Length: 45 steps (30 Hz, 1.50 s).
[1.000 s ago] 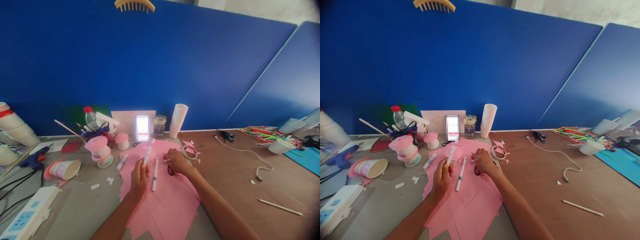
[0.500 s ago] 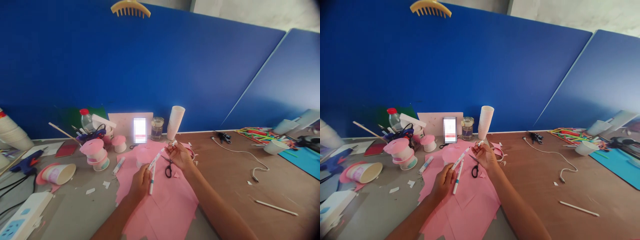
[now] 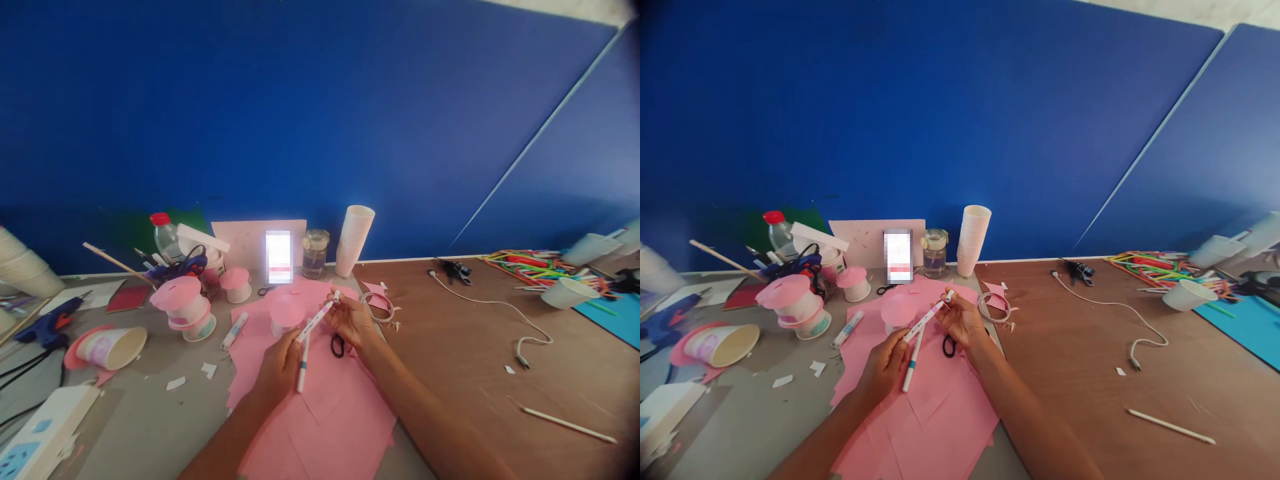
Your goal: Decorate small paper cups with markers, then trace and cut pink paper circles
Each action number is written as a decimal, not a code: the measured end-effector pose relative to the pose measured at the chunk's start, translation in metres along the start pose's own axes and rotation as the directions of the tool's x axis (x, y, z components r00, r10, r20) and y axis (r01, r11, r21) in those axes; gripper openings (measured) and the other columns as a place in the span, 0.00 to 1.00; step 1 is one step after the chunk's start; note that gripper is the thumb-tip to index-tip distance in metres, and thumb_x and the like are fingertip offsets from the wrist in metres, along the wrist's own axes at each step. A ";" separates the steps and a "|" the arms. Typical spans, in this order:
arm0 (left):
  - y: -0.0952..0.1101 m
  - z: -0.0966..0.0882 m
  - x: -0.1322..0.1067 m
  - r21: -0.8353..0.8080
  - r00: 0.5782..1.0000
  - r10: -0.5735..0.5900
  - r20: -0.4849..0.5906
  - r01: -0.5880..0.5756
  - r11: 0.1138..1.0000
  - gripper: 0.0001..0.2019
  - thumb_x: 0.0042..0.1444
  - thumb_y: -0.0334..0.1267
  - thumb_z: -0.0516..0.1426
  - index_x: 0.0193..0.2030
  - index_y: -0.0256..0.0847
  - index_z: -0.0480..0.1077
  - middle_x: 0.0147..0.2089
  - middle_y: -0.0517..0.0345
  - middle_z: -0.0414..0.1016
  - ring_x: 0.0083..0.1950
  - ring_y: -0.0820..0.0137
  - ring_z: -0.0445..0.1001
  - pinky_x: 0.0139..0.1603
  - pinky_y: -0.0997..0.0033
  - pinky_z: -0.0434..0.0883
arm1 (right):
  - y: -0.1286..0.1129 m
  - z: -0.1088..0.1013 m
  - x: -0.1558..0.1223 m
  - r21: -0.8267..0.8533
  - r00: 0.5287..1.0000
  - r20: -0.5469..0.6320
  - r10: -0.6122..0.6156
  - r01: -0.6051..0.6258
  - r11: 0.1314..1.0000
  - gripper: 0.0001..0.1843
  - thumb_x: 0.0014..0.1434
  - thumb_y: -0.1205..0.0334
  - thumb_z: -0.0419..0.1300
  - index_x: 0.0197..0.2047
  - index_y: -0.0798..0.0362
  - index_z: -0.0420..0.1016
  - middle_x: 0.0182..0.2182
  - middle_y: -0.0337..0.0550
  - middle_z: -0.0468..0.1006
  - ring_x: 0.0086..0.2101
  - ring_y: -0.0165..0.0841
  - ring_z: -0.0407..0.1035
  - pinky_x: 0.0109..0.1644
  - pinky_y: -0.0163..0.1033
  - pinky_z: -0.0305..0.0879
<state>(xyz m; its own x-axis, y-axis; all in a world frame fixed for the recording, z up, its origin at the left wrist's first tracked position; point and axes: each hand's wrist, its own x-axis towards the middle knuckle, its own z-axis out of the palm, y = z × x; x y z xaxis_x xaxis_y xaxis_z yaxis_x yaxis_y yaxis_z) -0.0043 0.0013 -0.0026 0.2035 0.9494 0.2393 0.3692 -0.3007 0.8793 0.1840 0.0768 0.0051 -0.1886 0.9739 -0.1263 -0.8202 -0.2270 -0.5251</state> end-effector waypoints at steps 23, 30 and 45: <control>0.002 -0.002 0.000 0.149 1.000 0.011 -0.016 -0.008 0.989 0.17 0.62 0.41 0.44 0.46 0.37 0.69 0.27 0.59 0.73 0.26 0.72 0.70 0.30 0.74 0.68 | 0.006 0.006 -0.005 0.036 0.996 -0.056 -0.070 0.072 0.997 0.10 0.48 0.73 0.63 0.35 0.52 0.72 0.26 0.35 0.76 0.28 0.28 0.71 0.44 0.43 0.74; 0.002 -0.001 0.000 0.115 1.000 -0.018 -0.022 0.021 0.993 0.17 0.62 0.41 0.44 0.47 0.36 0.69 0.26 0.60 0.71 0.25 0.73 0.69 0.29 0.75 0.67 | 0.011 0.007 -0.007 -0.099 0.988 -0.072 -0.135 0.128 0.987 0.12 0.45 0.69 0.67 0.35 0.51 0.73 0.26 0.32 0.76 0.26 0.25 0.69 0.37 0.35 0.71; -0.002 -0.001 0.001 0.106 0.997 -0.028 -0.066 0.035 0.994 0.18 0.62 0.41 0.43 0.48 0.36 0.69 0.24 0.61 0.70 0.24 0.72 0.68 0.28 0.74 0.67 | 0.017 0.013 -0.011 -0.223 0.970 -0.014 -0.243 0.234 0.946 0.10 0.45 0.68 0.67 0.33 0.50 0.73 0.25 0.33 0.74 0.23 0.25 0.64 0.29 0.32 0.63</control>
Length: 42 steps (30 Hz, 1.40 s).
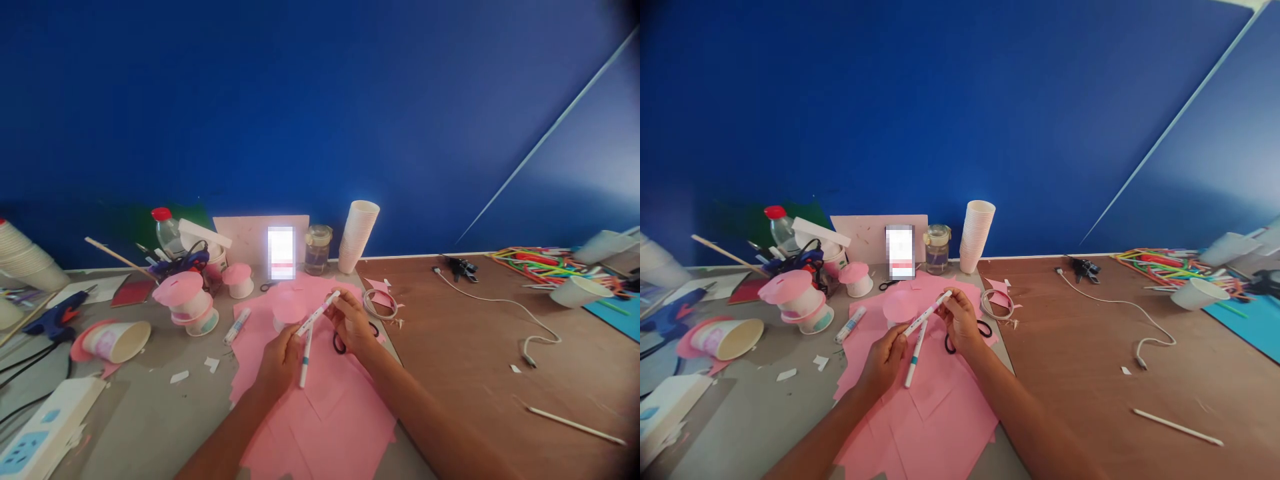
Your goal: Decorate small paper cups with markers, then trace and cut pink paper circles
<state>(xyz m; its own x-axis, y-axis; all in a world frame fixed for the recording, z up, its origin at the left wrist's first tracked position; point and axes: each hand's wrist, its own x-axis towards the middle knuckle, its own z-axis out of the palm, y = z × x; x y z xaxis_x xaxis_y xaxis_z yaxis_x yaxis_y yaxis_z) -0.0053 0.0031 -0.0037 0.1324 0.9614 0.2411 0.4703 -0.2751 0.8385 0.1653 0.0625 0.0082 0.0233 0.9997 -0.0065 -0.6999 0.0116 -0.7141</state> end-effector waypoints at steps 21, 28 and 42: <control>0.003 -0.001 -0.004 0.058 0.999 0.039 0.015 -0.040 0.997 0.19 0.63 0.40 0.42 0.53 0.38 0.68 0.42 0.50 0.78 0.40 0.66 0.76 0.41 0.68 0.72 | 0.000 0.008 -0.012 -0.195 0.996 0.027 0.081 -0.074 0.978 0.12 0.48 0.55 0.68 0.28 0.54 0.72 0.16 0.28 0.57 0.18 0.21 0.50 0.25 0.31 0.60; -0.006 0.005 -0.008 0.120 0.999 0.040 0.011 -0.041 0.992 0.18 0.63 0.42 0.42 0.47 0.39 0.69 0.30 0.55 0.76 0.29 0.68 0.74 0.31 0.72 0.69 | 0.007 0.010 -0.020 -0.241 0.997 0.065 0.037 -0.020 0.970 0.14 0.52 0.51 0.65 0.28 0.52 0.69 0.17 0.27 0.55 0.18 0.22 0.49 0.22 0.30 0.57; 0.006 0.002 -0.006 0.110 0.976 0.025 0.216 -0.049 0.993 0.17 0.64 0.42 0.39 0.46 0.40 0.66 0.25 0.60 0.70 0.24 0.71 0.68 0.26 0.74 0.63 | 0.007 0.027 -0.033 -0.335 0.995 0.095 -0.005 0.037 0.941 0.17 0.56 0.49 0.61 0.27 0.51 0.62 0.18 0.28 0.57 0.18 0.23 0.53 0.22 0.31 0.55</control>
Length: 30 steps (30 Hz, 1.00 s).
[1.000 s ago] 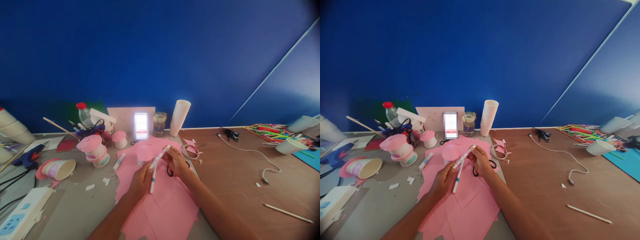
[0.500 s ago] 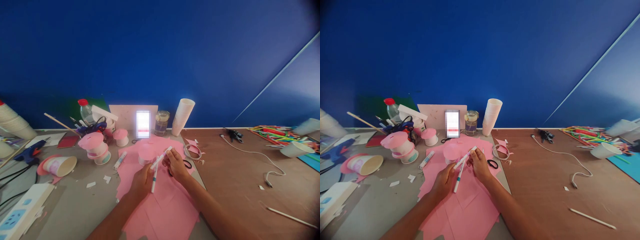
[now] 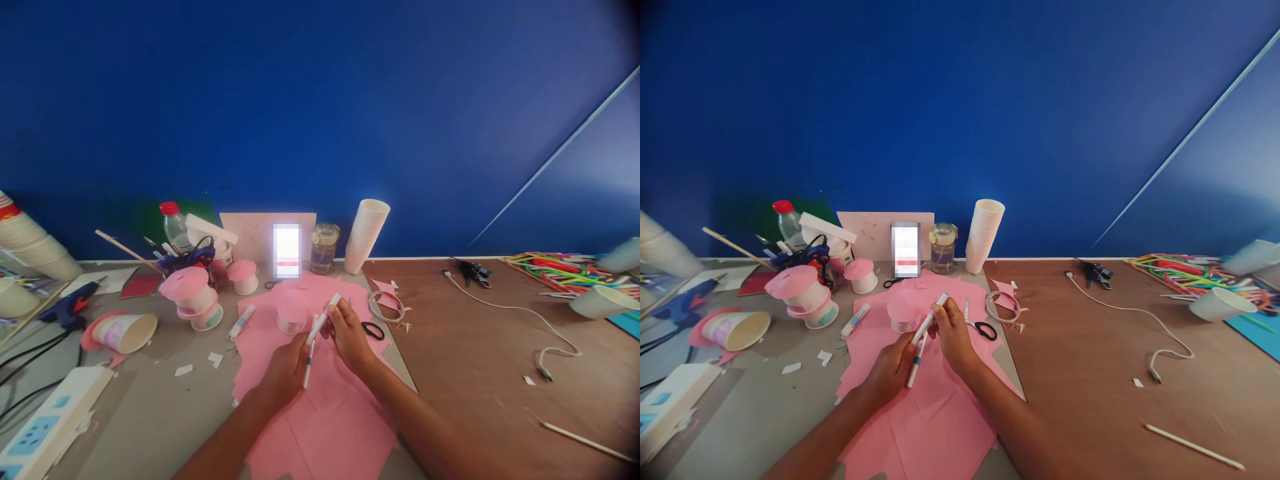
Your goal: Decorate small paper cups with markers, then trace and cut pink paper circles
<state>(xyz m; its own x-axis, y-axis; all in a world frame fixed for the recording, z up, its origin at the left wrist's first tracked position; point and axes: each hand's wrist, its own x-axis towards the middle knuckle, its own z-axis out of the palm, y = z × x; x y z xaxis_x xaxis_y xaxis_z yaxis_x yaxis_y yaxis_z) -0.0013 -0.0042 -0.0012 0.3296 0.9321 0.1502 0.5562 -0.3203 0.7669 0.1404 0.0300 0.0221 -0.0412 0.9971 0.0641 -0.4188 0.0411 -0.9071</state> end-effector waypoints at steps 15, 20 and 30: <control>-0.012 -0.016 0.004 -0.083 0.844 -0.071 -0.531 0.031 0.996 0.13 0.61 0.42 0.46 0.36 0.39 0.69 0.31 0.56 0.75 0.33 0.70 0.73 0.35 0.73 0.70 | 0.003 -0.032 0.022 -0.521 0.986 -0.162 -0.026 -0.063 0.851 0.26 0.51 0.43 0.59 0.15 0.50 0.54 0.12 0.29 0.52 0.16 0.25 0.46 0.21 0.34 0.42; -0.017 -0.019 0.005 -0.159 0.789 -0.116 -0.604 0.024 0.987 0.12 0.61 0.42 0.47 0.35 0.39 0.68 0.33 0.55 0.74 0.34 0.70 0.72 0.35 0.73 0.69 | 0.002 -0.033 0.018 -0.778 0.945 -0.094 -0.315 0.128 0.615 0.13 0.52 0.55 0.60 0.22 0.50 0.65 0.21 0.37 0.65 0.24 0.31 0.56 0.30 0.36 0.50; -0.017 -0.018 0.005 -0.187 0.785 -0.127 -0.607 0.015 0.982 0.12 0.61 0.42 0.47 0.35 0.39 0.68 0.33 0.56 0.73 0.34 0.71 0.71 0.35 0.73 0.68 | 0.008 -0.026 0.003 -0.798 0.795 0.602 -0.076 0.603 -0.010 0.12 0.50 0.75 0.55 0.33 0.51 0.76 0.32 0.45 0.67 0.36 0.37 0.57 0.40 0.42 0.52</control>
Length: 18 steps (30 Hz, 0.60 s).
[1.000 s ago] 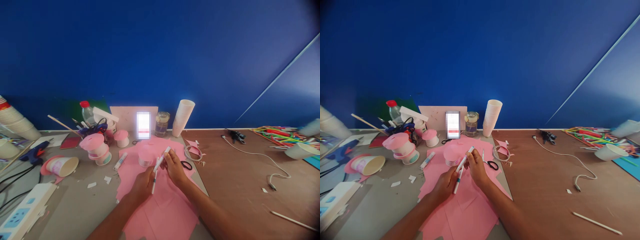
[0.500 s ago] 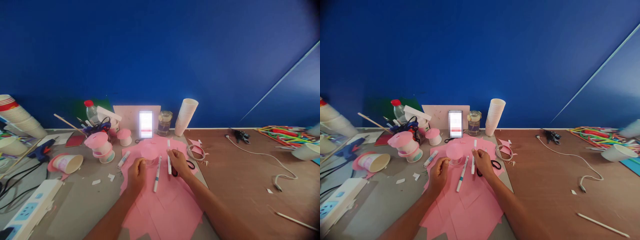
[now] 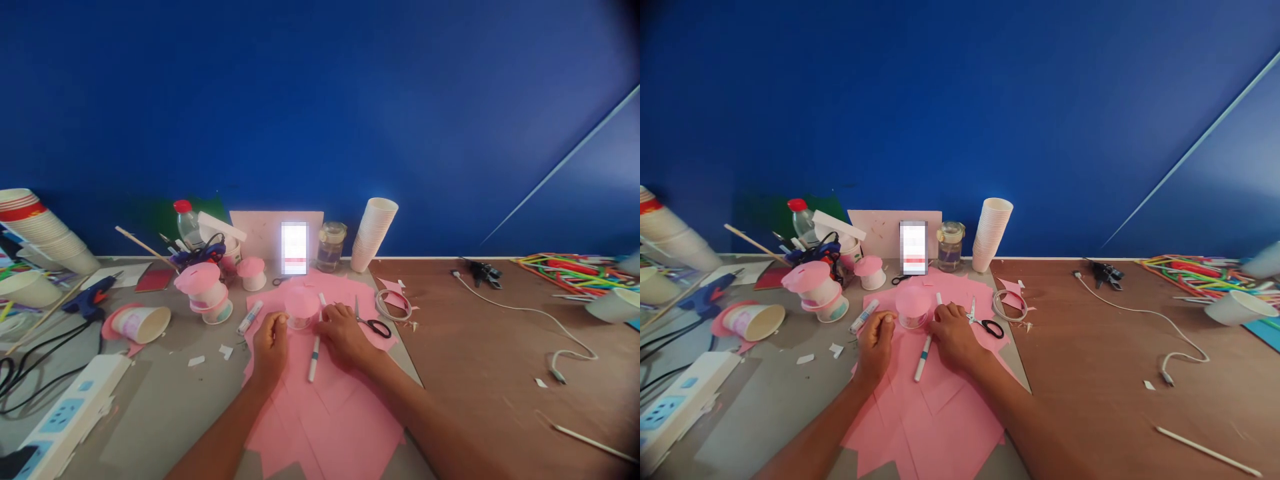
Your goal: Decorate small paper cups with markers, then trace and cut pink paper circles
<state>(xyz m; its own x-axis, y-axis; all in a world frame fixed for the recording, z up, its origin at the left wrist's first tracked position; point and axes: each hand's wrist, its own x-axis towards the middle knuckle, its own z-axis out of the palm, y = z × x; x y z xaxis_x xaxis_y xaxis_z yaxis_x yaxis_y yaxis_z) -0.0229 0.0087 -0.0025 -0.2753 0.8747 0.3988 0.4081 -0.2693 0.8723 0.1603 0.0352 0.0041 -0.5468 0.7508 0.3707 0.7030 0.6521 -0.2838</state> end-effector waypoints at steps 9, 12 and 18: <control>0.012 0.001 -0.009 0.006 0.948 0.248 0.199 -0.255 0.967 0.09 0.61 0.35 0.48 0.35 0.38 0.68 0.30 0.57 0.73 0.31 0.73 0.71 0.34 0.75 0.68 | 0.006 -0.009 0.001 0.000 0.989 0.007 -0.149 0.149 0.989 0.14 0.54 0.73 0.56 0.42 0.51 0.74 0.48 0.50 0.68 0.52 0.44 0.54 0.56 0.52 0.49; 0.013 0.002 -0.011 0.013 0.915 0.310 0.257 -0.324 0.946 0.09 0.61 0.33 0.47 0.34 0.39 0.67 0.29 0.59 0.72 0.29 0.73 0.69 0.32 0.75 0.66 | 0.006 -0.010 0.002 0.033 0.984 0.063 -0.168 0.166 0.986 0.12 0.57 0.71 0.55 0.41 0.49 0.75 0.45 0.47 0.71 0.51 0.43 0.57 0.57 0.53 0.49; 0.009 0.005 -0.010 0.093 0.885 0.319 0.339 -0.369 0.925 0.07 0.60 0.32 0.48 0.37 0.39 0.67 0.31 0.55 0.70 0.32 0.70 0.68 0.34 0.71 0.67 | 0.009 -0.009 0.003 0.076 0.983 0.013 -0.182 0.181 0.981 0.13 0.58 0.74 0.52 0.42 0.51 0.72 0.41 0.46 0.75 0.50 0.41 0.60 0.60 0.55 0.47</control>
<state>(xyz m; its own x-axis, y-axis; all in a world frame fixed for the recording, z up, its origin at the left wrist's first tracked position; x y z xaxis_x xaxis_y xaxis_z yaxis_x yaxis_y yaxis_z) -0.0118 -0.0007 -0.0005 0.1816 0.8250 0.5351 0.5595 -0.5342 0.6337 0.1693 0.0421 0.0105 -0.6719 0.6205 0.4044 0.5560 0.7833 -0.2782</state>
